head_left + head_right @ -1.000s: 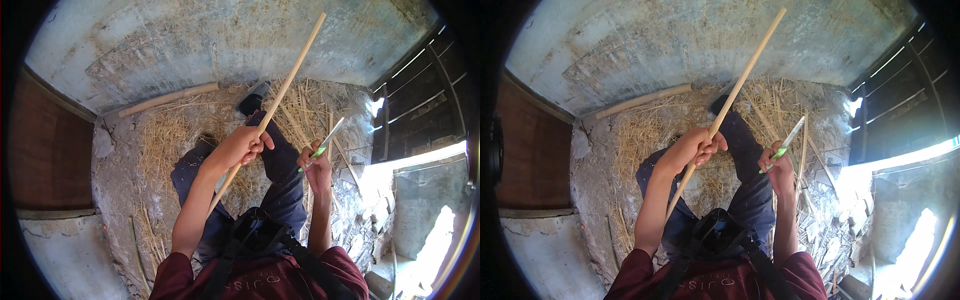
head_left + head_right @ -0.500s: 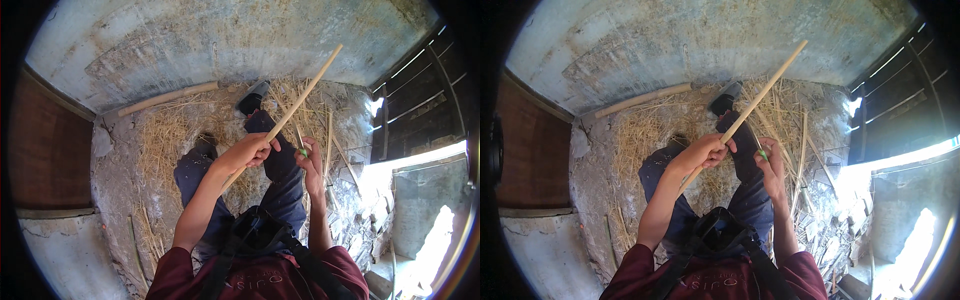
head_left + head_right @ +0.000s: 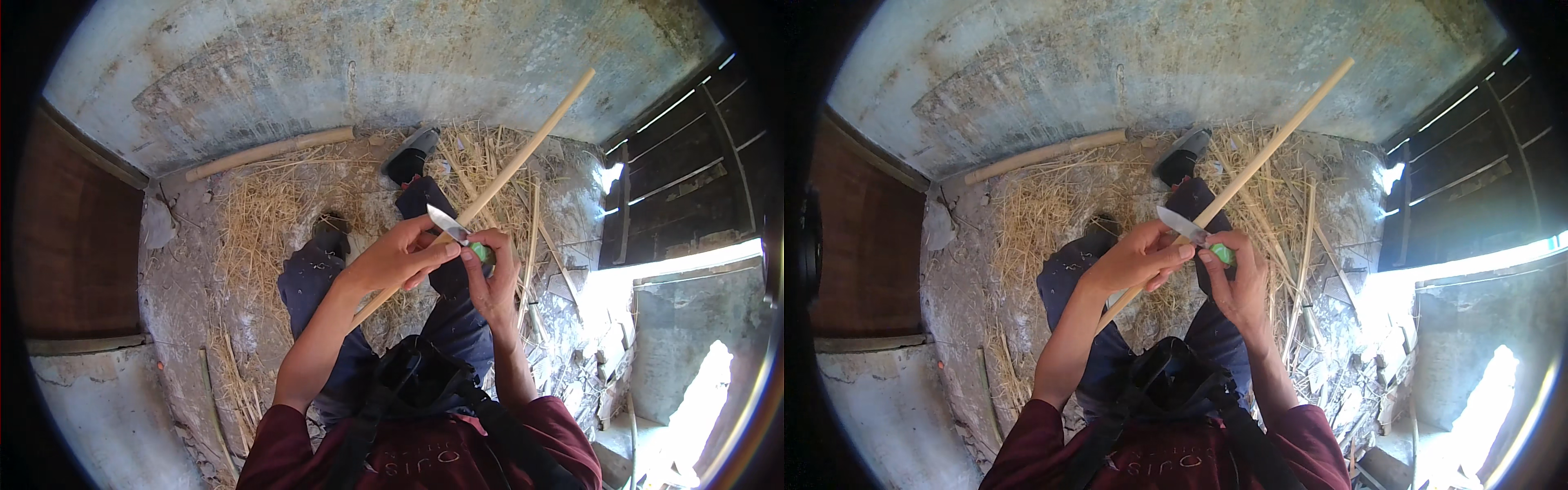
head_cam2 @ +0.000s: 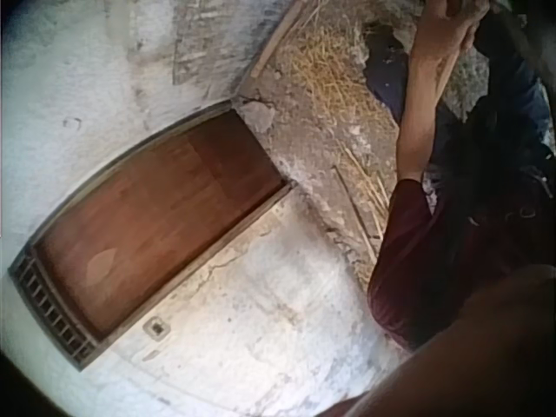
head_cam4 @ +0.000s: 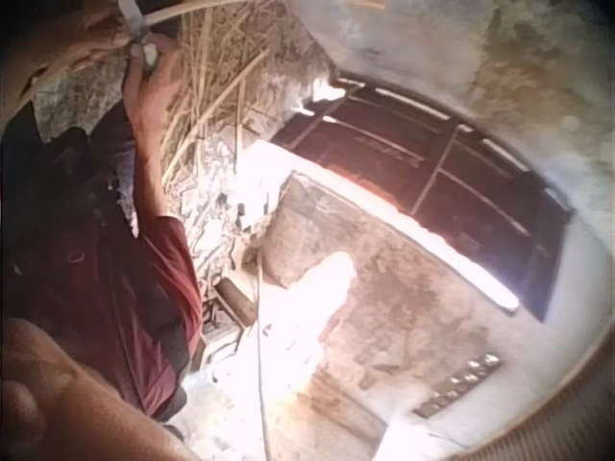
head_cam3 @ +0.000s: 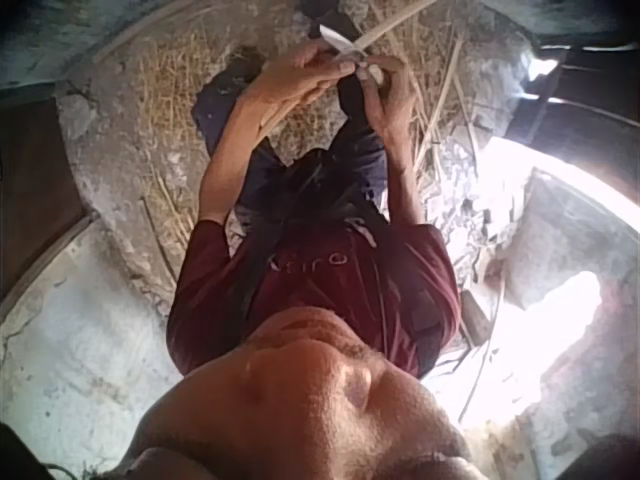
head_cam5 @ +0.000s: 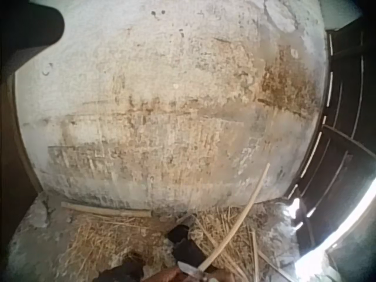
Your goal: The person whittles and shaves a thin bamboo stick using a knife, holding the stick with one hand and scraping the surface with the blade in the other hand.
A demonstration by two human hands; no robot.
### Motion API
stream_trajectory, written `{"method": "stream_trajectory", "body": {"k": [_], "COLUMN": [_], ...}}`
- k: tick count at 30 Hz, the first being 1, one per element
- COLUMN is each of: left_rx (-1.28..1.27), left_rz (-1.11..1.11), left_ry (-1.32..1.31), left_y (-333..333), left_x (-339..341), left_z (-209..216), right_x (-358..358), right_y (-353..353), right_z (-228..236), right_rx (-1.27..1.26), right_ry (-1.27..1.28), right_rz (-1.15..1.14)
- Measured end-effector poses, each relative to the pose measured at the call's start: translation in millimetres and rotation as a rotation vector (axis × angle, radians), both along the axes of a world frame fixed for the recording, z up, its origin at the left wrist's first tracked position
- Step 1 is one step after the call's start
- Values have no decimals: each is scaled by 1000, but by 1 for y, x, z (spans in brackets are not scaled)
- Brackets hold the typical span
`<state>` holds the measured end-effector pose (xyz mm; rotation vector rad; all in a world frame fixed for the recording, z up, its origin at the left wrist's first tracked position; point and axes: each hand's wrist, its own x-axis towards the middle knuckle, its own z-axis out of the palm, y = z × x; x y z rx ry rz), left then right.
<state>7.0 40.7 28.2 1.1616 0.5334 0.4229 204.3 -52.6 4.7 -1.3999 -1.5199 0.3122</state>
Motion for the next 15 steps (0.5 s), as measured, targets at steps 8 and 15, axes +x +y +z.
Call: {"method": "stream_trajectory", "body": {"k": [8,15], "left_rx": [201,185], "left_rz": [196,129], "left_ry": [-149,-233], "left_y": [8,11], "left_x": [0,-5], "left_z": [-11,-10], "right_x": [-11,-14], "right_y": [1,-4], "right_z": [5,2], "right_rx": [60,38], "right_ry": [-78,-70], "right_rz": [50,64]}}
